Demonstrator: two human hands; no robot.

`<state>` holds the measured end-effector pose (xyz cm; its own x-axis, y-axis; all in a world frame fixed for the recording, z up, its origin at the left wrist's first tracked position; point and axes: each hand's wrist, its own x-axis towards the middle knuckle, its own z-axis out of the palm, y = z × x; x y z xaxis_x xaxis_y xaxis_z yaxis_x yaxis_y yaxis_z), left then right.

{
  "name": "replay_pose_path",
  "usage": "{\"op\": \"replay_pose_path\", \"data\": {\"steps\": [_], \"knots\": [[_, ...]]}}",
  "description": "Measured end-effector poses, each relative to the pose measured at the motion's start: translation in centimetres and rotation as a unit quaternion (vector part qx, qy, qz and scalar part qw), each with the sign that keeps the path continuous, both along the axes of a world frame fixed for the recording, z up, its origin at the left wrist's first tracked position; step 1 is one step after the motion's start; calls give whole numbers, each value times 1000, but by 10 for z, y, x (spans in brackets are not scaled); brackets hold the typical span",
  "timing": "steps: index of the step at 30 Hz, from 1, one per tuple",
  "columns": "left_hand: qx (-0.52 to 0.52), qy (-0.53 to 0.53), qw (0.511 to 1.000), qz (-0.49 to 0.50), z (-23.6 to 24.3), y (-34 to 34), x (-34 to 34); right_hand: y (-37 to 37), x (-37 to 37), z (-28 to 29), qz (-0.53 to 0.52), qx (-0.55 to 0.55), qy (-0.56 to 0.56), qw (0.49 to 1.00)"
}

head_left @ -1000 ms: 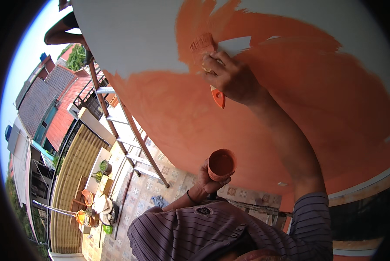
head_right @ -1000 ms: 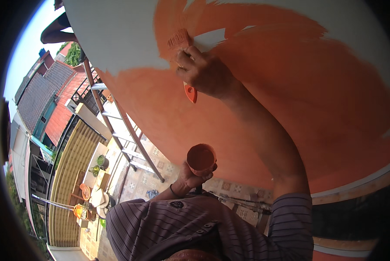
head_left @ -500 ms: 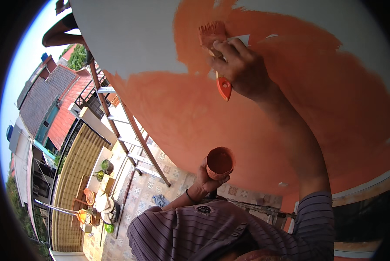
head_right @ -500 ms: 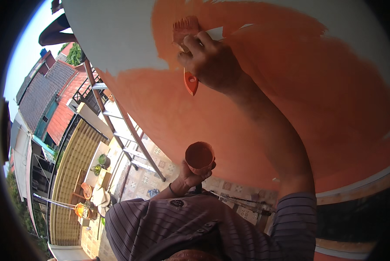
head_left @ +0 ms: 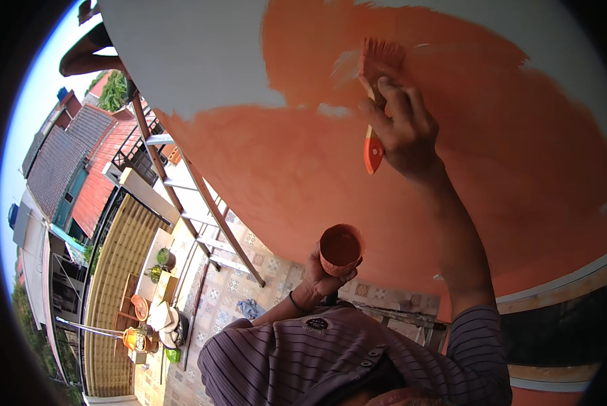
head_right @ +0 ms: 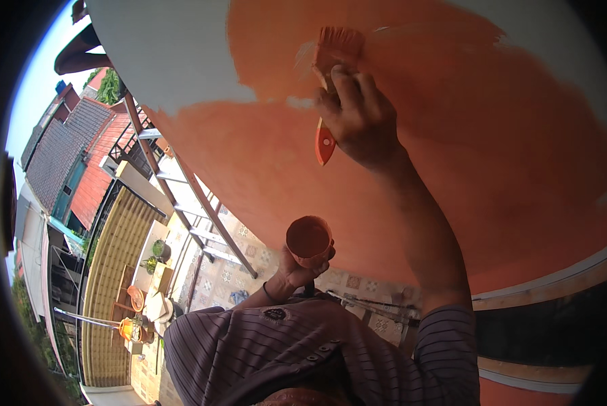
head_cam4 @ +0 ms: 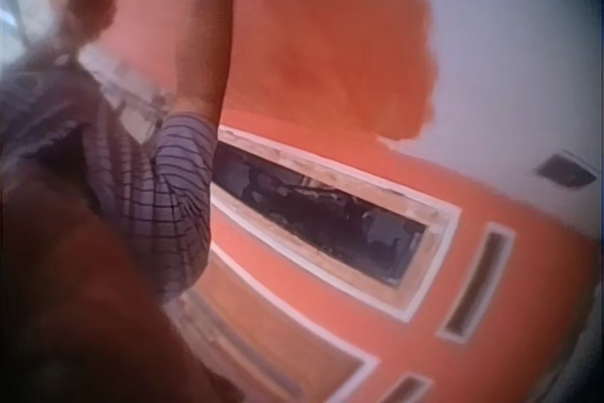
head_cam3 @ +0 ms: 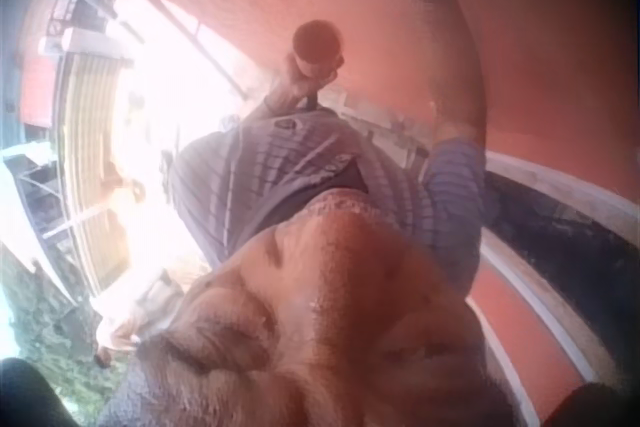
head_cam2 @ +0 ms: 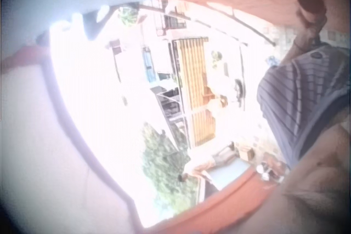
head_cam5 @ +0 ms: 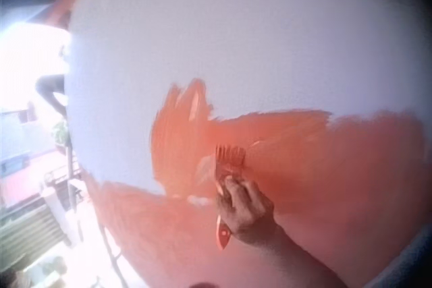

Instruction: The person paints a ceiling with orange paint using a brush and a small container. They repeatedly dip the brush into the container and apply paint to the ceiling surface, working across different sections.

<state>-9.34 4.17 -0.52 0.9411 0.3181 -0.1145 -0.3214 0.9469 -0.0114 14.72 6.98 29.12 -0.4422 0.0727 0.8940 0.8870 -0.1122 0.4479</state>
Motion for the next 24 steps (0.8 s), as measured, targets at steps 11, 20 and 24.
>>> {"op": "replay_pose_path", "data": {"steps": [11, 20, 24], "knots": [[-15, 5, 1000, -5, -3, -3, 2, 0, 29, 57, 168, 29, 98, 980], [22, 9, 1000, -3, -2, -2, 7, 33, -49, -40, 127, -317, -7, 940], [8, 7, 1000, -3, -3, -1, 5, 20, -10, -8, 209, -210, 166, 940]]}}
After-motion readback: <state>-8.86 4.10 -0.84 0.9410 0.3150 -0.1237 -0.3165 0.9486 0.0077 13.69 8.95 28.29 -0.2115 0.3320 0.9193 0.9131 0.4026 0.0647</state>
